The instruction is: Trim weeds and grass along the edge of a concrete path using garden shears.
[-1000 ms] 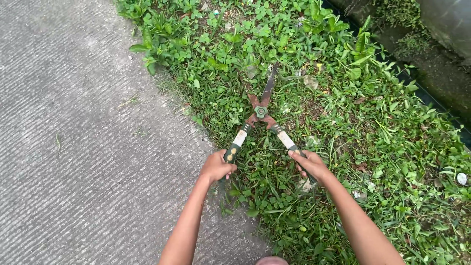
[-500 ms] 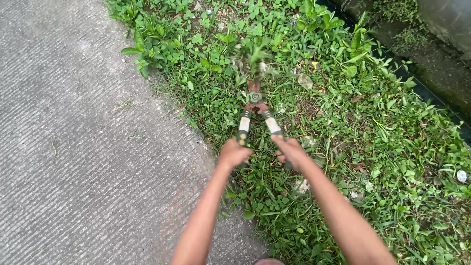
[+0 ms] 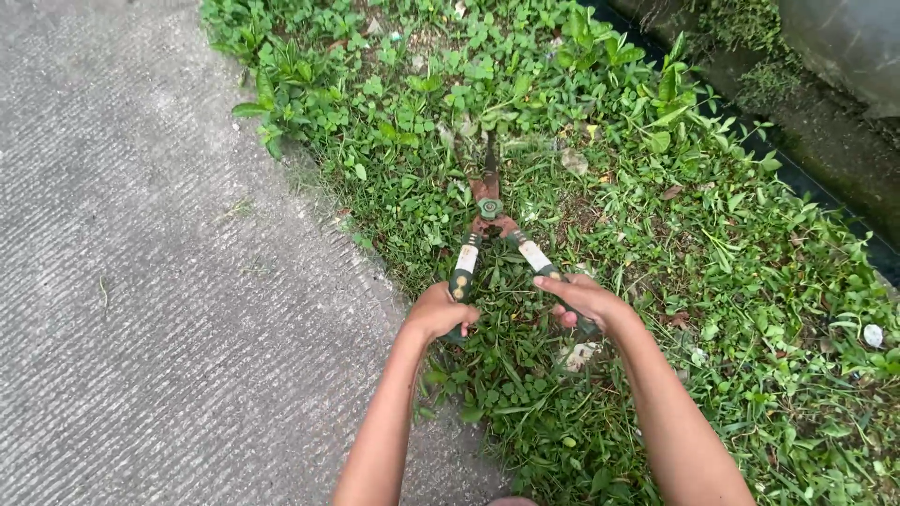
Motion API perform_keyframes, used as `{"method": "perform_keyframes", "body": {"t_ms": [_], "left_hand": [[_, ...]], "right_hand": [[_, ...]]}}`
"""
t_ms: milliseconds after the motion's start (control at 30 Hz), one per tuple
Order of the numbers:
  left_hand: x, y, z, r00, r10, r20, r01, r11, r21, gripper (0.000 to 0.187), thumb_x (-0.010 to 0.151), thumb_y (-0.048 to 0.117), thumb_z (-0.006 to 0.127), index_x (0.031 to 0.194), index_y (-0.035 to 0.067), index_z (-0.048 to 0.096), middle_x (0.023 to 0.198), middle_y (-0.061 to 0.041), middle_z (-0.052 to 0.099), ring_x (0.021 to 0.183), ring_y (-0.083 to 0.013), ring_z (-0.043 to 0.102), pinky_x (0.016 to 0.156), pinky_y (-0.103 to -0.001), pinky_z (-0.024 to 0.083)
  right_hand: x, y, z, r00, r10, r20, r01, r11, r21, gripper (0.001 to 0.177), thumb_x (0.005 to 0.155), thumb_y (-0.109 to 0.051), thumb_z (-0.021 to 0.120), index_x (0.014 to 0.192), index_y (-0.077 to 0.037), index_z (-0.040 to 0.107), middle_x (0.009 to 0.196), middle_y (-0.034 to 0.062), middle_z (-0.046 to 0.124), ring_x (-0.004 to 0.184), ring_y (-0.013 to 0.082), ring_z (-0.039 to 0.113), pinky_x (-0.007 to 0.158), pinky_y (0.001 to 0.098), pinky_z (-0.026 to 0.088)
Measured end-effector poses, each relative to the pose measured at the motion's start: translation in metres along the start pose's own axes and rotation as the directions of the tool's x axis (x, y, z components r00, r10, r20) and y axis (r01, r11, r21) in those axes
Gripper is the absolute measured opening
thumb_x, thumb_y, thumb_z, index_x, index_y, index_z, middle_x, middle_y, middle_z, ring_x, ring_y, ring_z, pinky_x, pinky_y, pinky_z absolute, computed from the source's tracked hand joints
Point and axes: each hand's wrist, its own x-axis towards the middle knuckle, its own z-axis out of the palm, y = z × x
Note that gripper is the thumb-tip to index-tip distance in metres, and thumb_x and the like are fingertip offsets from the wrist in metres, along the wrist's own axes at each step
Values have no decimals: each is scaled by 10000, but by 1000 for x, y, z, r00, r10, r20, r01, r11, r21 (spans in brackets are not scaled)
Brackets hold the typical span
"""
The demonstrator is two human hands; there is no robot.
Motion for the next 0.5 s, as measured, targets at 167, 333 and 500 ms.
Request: {"method": "perform_keyframes", "body": {"t_ms": [167, 333, 500], "left_hand": [[-4, -10, 3, 998, -4, 69, 8, 998, -60, 228, 693, 17, 751, 853, 47, 590, 646, -40, 664, 536, -144, 649, 551, -317, 562], [-11, 15, 62, 989, -11, -145, 14, 1000, 15, 212, 746, 87, 768, 837, 50, 580, 671, -54, 706, 571, -135, 690, 602, -297, 555], [-3, 1, 52, 996, -62, -67, 62, 998, 3, 234, 713, 56, 771, 857, 55, 586, 726, -64, 702, 591, -155, 693, 623, -300, 589]], "right_hand": [[-2, 6, -20, 1000, 23, 6, -22, 998, -63, 357, 908, -351, 706, 1065, -76, 542, 583, 2, 513, 404, 56, 423, 319, 199, 336], [7, 14, 43, 940, -134, -312, 62, 971, -231, 332, 958, -371, 696, 922, -62, 578, 592, 10, 543, 408, 97, 498, 349, 216, 408], [9, 32, 26, 988, -105, -111, 115, 989, 96, 291, 915, -283, 716, 935, -60, 531, 617, 19, 529, 410, 101, 459, 320, 246, 381]]}}
